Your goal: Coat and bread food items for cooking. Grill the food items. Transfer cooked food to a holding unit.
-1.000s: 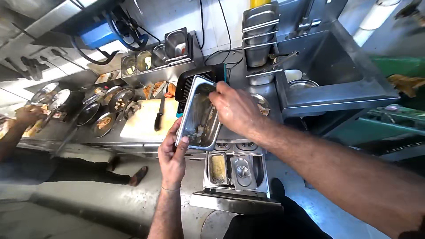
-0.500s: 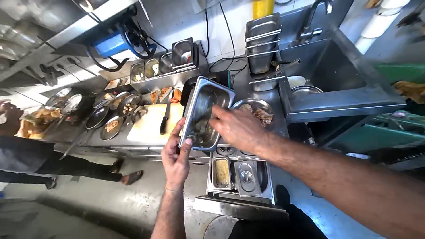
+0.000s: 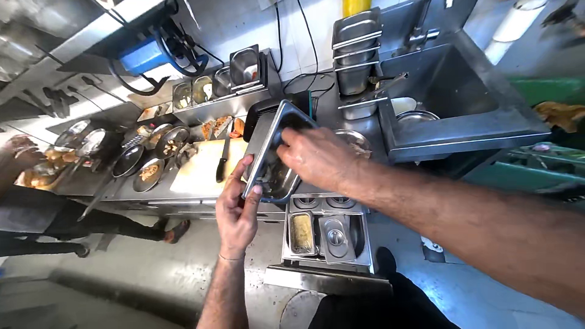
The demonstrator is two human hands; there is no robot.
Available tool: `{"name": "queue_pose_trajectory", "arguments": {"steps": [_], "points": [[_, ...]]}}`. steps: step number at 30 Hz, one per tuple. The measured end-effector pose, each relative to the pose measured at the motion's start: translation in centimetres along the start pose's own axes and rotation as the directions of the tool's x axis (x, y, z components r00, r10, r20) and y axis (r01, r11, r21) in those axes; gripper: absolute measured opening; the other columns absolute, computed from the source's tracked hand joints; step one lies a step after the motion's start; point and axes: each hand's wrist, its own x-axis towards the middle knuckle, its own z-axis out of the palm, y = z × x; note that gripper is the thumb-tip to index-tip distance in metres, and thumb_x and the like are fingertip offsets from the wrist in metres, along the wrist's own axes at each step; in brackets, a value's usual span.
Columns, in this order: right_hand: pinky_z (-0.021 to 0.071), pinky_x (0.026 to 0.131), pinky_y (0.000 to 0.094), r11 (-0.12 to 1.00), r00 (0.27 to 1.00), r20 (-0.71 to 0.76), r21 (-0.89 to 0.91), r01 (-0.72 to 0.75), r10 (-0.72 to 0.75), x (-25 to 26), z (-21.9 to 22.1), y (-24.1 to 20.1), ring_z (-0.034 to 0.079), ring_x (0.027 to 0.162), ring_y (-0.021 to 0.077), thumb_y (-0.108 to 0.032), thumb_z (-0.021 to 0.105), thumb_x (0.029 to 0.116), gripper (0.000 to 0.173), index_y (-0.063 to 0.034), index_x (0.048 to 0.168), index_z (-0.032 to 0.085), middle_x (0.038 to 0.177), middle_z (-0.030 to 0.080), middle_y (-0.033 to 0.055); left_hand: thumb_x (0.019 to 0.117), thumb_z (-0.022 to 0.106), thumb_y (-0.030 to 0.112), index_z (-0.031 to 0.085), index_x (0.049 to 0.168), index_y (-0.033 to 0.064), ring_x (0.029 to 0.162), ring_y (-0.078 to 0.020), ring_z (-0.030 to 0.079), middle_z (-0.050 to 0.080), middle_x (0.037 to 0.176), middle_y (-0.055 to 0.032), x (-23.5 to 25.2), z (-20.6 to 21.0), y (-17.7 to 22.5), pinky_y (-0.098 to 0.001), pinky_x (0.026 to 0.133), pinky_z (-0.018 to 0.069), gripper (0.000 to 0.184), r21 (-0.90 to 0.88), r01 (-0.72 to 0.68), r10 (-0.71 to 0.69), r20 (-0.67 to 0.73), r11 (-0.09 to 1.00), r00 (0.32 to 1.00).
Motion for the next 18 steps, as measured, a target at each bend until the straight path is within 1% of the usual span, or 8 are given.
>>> {"name": "queue_pose_trajectory", "arguments": {"steps": [2,4,7,10,12,15,16,18], "points": [[0.0551,0.062,0.0493,0.999,0.998,0.062,0.040,0.017,-0.019,-0.3,0.7,-1.0,0.067,0.077,0.0353,0.000,0.057,0.0961,0.011,-0.0001,0.094,0.068,0.095,0.064,0.0187,0.0958,0.059,0.009,0.061,0.080,0.0064,0.087,-0.0053,0.065,0.052,0.151,-0.0074,0.1,0.0,-0.1,-0.0213,0.070,0.0546,0.016,0.043,-0.014,0.013,0.024,0.999,1.000],[0.0561,0.067,0.0494,0.992,0.985,0.172,0.118,-0.042,0.021,-0.6,0.9,-1.9,0.068,0.081,0.0347,-0.001,0.056,0.0981,0.012,-0.0003,0.098,0.068,0.096,0.065,0.0173,0.0955,0.059,0.009,0.059,0.078,0.0075,0.092,-0.0060,0.066,0.054,0.150,-0.0077,0.1,-0.2,-0.2,-0.0218,0.073,0.0557,0.017,0.045,-0.027,0.025,0.049,0.999,0.998],[0.0560,0.075,0.0517,0.899,0.920,0.345,0.319,-0.301,0.186,-1.0,1.6,-2.1,0.069,0.091,0.0347,-0.004,0.057,0.0981,0.011,-0.0025,0.095,0.068,0.093,0.068,0.0160,0.0961,0.059,0.008,0.061,0.079,0.0063,0.118,-0.0161,0.065,0.053,0.151,-0.0099,-0.1,-0.5,-0.6,-0.0310,0.092,0.0582,0.017,-0.024,-0.044,0.046,0.090,0.999,0.995],[0.0538,0.077,0.0486,0.732,0.865,0.412,0.489,-0.474,0.285,-1.9,3.3,-2.2,0.068,0.088,0.0282,-0.008,0.060,0.0963,0.013,-0.0046,0.090,0.070,0.087,0.068,0.0120,0.0980,0.059,0.010,0.063,0.083,0.0065,0.130,-0.0226,0.059,0.054,0.151,-0.0111,-0.4,-0.4,-0.8,-0.0375,0.103,0.0548,0.016,-0.069,-0.046,0.054,0.122,0.997,0.991],[0.0542,0.078,0.0458,0.566,0.852,0.428,0.639,-0.521,0.302,-3.0,4.1,-1.8,0.068,0.086,0.0237,-0.009,0.060,0.0987,0.016,-0.0036,0.096,0.074,0.089,0.070,0.0110,0.0975,0.059,0.009,0.063,0.083,0.0067,0.125,-0.0194,0.063,0.055,0.150,-0.0090,-0.9,-0.7,-0.9,-0.0353,0.098,0.0567,0.016,-0.053,-0.004,0.010,0.122,0.999,0.992],[0.0508,0.065,0.0314,0.243,0.817,0.459,0.798,-0.552,0.348,-5.0,4.7,-0.9,0.061,0.069,0.0108,-0.014,0.062,0.1005,0.017,-0.0067,0.103,0.078,0.082,0.069,0.0039,0.0997,0.057,0.010,0.063,0.083,0.0092,0.125,-0.0182,0.063,0.055,0.150,-0.0054,-1.4,-1.2,-1.3,-0.0356,0.099,0.0567,0.018,-0.086,0.064,-0.054,0.114,0.994,0.992],[0.0493,0.063,0.0298,0.258,0.811,0.441,0.792,-0.553,0.385,-5.1,4.4,-0.8,0.059,0.067,0.0096,-0.014,0.062,0.1006,0.017,-0.0082,0.102,0.078,0.080,0.068,0.0026,0.1009,0.056,0.010,0.063,0.084,0.0098,0.126,-0.0191,0.062,0.055,0.150,-0.0052,-1.5,-1.2,-1.4,-0.0366,0.100,0.0563,0.018,-0.108,0.076,-0.065,0.102,0.991,0.993],[0.0549,0.075,0.0415,0.539,0.846,0.316,0.662,-0.521,0.430,-4.7,3.8,-0.9,0.068,0.081,0.0192,-0.011,0.059,0.1002,0.018,-0.0077,0.099,0.077,0.087,0.071,0.0070,0.1023,0.054,0.010,0.064,0.088,0.0098,0.126,-0.0198,0.062,0.056,0.149,-0.0053,-1.6,-1.1,-1.7,-0.0371,0.101,0.0554,0.018,-0.131,0.094,-0.082,0.092,0.987,0.992]]}}
